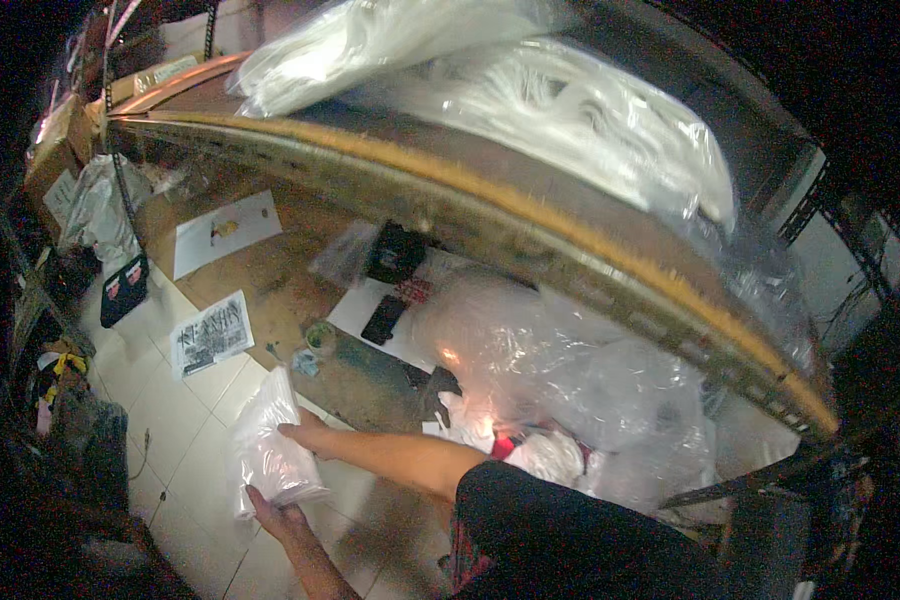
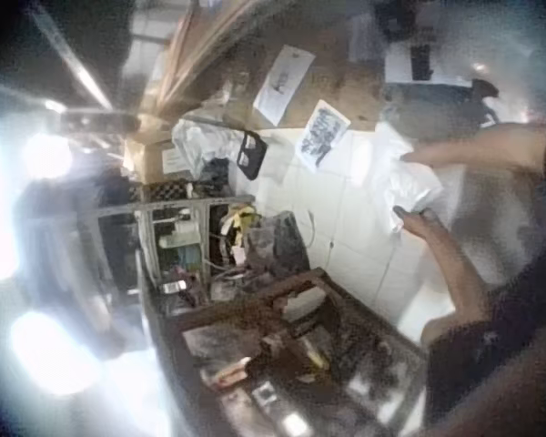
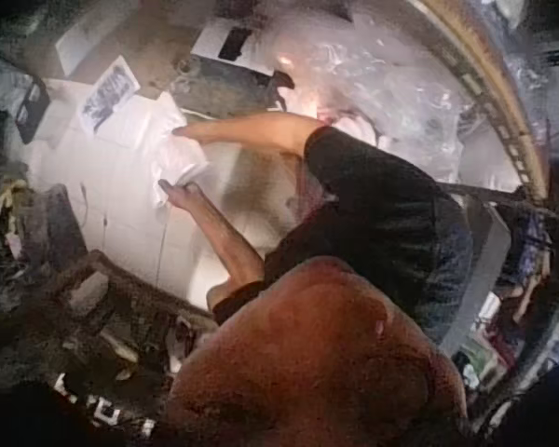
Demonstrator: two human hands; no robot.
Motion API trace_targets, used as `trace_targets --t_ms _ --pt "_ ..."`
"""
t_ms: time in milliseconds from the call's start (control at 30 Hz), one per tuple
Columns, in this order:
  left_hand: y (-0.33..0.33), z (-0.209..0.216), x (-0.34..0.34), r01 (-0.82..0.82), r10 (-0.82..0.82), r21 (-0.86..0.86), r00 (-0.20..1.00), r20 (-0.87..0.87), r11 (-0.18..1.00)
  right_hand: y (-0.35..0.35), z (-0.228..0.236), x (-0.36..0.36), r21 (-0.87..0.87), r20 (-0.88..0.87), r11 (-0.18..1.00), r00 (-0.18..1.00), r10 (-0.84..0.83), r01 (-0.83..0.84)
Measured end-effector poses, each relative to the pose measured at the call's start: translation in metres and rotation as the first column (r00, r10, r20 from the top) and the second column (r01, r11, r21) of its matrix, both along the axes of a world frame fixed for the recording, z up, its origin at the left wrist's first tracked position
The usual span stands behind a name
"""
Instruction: The person sits on the floor and repeatedly folds stacks of white tissue paper by hand. They place the folded stacks into clear plastic bags and set them aside, repeating the process with new stacks throughout the clip.
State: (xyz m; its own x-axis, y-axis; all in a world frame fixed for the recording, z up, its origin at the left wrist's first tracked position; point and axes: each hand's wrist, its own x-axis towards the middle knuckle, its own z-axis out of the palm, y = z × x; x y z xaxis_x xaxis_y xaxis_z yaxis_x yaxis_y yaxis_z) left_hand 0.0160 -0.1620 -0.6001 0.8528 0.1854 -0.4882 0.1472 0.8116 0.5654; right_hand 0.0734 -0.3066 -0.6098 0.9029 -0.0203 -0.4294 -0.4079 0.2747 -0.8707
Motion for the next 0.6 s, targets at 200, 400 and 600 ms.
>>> trace_targets --t_ms 200,400,600 --pt "-0.034 -0.068 -0.032 -0.100 0.096 -0.074 0.994 -0.057 0.992 -0.031 -0.031 -0.007 -0.173 0.244 0.963 0.938 0.247 -0.208" --pt "-0.025 -0.218 -0.144 0.430 -0.506 0.550 0.862 -0.015 0.716 -0.085 -0.129 -0.101 -0.322 -0.424 0.535 0.624 0.656 -0.781" --pt "-0.041 -0.205 -0.159 0.527 -0.504 0.066 0.837 -0.213 0.847 -0.076 -0.173 -0.169 -0.654 -0.235 0.652 0.923 0.306 -0.383"
